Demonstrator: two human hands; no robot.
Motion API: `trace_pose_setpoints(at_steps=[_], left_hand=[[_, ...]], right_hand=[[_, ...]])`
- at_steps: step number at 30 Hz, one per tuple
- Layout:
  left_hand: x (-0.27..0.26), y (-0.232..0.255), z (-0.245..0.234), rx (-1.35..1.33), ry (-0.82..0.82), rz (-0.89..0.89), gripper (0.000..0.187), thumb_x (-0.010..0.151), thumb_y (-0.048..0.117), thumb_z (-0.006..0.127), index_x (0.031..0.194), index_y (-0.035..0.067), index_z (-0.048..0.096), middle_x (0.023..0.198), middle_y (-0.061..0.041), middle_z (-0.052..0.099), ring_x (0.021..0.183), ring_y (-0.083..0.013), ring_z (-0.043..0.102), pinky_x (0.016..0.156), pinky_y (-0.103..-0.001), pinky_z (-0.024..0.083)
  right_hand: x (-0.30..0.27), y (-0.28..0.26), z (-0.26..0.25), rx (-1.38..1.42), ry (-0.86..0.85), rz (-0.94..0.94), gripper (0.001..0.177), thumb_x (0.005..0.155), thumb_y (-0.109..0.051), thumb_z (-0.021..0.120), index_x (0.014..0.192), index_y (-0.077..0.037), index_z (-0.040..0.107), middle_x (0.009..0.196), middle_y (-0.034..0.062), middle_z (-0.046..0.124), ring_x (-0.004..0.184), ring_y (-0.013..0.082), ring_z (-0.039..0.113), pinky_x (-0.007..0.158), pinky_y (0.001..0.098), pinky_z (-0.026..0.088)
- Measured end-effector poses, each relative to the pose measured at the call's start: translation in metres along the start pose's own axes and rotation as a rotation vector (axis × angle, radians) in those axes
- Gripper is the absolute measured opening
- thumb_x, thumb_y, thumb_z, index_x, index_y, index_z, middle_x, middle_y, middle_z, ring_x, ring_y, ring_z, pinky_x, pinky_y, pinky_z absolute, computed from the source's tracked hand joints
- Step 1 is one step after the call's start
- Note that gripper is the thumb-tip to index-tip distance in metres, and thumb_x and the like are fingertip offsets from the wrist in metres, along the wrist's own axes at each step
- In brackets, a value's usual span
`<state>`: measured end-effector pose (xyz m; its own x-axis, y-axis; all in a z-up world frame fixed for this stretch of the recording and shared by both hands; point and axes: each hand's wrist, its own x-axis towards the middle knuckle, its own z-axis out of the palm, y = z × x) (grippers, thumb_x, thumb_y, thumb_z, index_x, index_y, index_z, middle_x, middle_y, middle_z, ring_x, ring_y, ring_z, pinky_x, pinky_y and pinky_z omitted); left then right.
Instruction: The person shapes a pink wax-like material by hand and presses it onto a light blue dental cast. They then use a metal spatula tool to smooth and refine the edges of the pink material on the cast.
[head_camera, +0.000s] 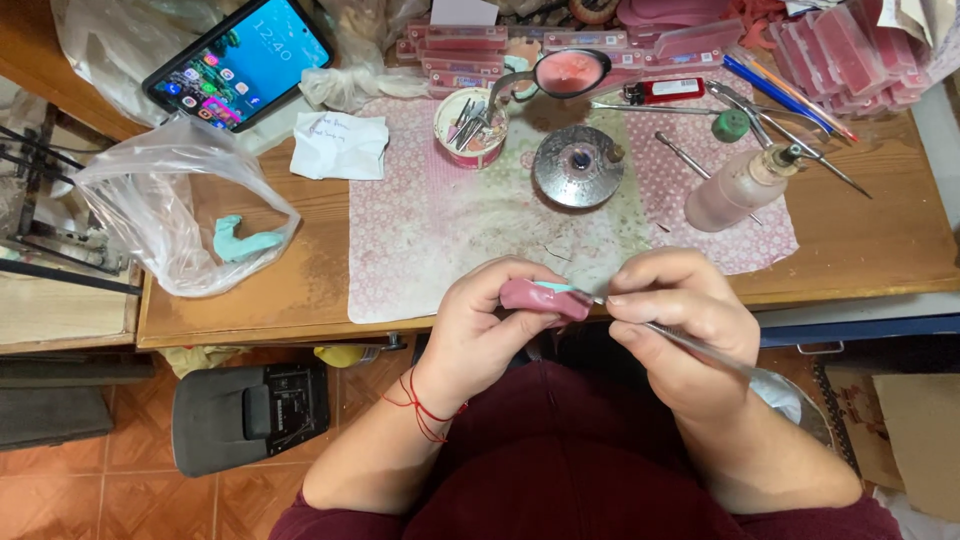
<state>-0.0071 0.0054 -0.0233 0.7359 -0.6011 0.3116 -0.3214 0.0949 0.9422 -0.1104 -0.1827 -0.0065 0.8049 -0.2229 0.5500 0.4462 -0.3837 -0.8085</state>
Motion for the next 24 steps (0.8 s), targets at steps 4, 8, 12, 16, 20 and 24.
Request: trace_pose_setpoints(at_steps=[4, 8, 12, 16, 20, 24], left_hand=[[-0.001, -0.005, -0.001, 0.030, -0.012, 0.024, 0.023, 0.093, 0.020, 0.076, 0.113, 0.013, 0.068, 0.107, -0.002, 0.073, 0.097, -0.0168, 0.071, 0.090, -0.029, 0.054], [0.003, 0.001, 0.002, -0.054, 0.025, 0.011, 0.020, 0.089, 0.014, 0.079, 0.107, 0.010, 0.072, 0.095, -0.006, 0.073, 0.088, -0.0177, 0.069, 0.083, -0.032, 0.055], [0.004, 0.004, 0.001, -0.137, 0.066, 0.003, 0.018, 0.087, 0.013, 0.080, 0.104, 0.008, 0.076, 0.087, -0.010, 0.073, 0.082, -0.0192, 0.067, 0.080, -0.035, 0.055], [0.004, 0.005, -0.003, -0.098, 0.063, 0.022, 0.017, 0.086, 0.013, 0.080, 0.102, 0.009, 0.075, 0.085, -0.009, 0.072, 0.079, -0.0209, 0.067, 0.079, -0.035, 0.055], [0.003, 0.007, -0.004, -0.065, 0.068, 0.038, 0.015, 0.087, 0.013, 0.079, 0.101, 0.010, 0.075, 0.083, -0.007, 0.072, 0.077, -0.0213, 0.068, 0.077, -0.035, 0.055], [0.001, 0.001, 0.000, -0.102, 0.097, 0.056, 0.015, 0.087, 0.016, 0.079, 0.101, 0.009, 0.075, 0.081, -0.007, 0.072, 0.076, -0.0191, 0.066, 0.076, -0.034, 0.055]], right_hand=[[0.003, 0.001, 0.004, -0.031, -0.026, -0.133, 0.010, 0.093, -0.003, 0.071, 0.103, -0.007, 0.069, 0.108, 0.0153, 0.072, 0.103, 0.0319, 0.074, 0.100, 0.0424, 0.062], [0.008, 0.001, 0.013, 0.014, 0.064, -0.304, 0.026, 0.083, 0.007, 0.077, 0.091, -0.007, 0.056, 0.091, 0.0211, 0.074, 0.083, 0.0365, 0.078, 0.075, 0.0456, 0.066], [0.014, 0.001, 0.017, -0.020, 0.100, -0.392, 0.025, 0.077, 0.007, 0.083, 0.075, -0.001, 0.060, 0.082, 0.0240, 0.076, 0.070, 0.0421, 0.077, 0.059, 0.0463, 0.063], [0.020, -0.007, 0.016, -0.042, 0.067, -0.390, 0.024, 0.080, 0.007, 0.082, 0.075, -0.001, 0.060, 0.082, 0.0224, 0.076, 0.070, 0.0430, 0.077, 0.059, 0.0463, 0.063], [0.021, -0.002, 0.014, 0.004, 0.020, -0.373, 0.023, 0.079, 0.008, 0.082, 0.077, -0.001, 0.061, 0.081, 0.0207, 0.077, 0.071, 0.0422, 0.078, 0.060, 0.0462, 0.063], [0.017, 0.003, 0.012, 0.025, -0.005, -0.353, 0.022, 0.079, 0.010, 0.080, 0.080, -0.001, 0.061, 0.084, 0.0203, 0.077, 0.075, 0.0416, 0.079, 0.061, 0.0462, 0.064]])
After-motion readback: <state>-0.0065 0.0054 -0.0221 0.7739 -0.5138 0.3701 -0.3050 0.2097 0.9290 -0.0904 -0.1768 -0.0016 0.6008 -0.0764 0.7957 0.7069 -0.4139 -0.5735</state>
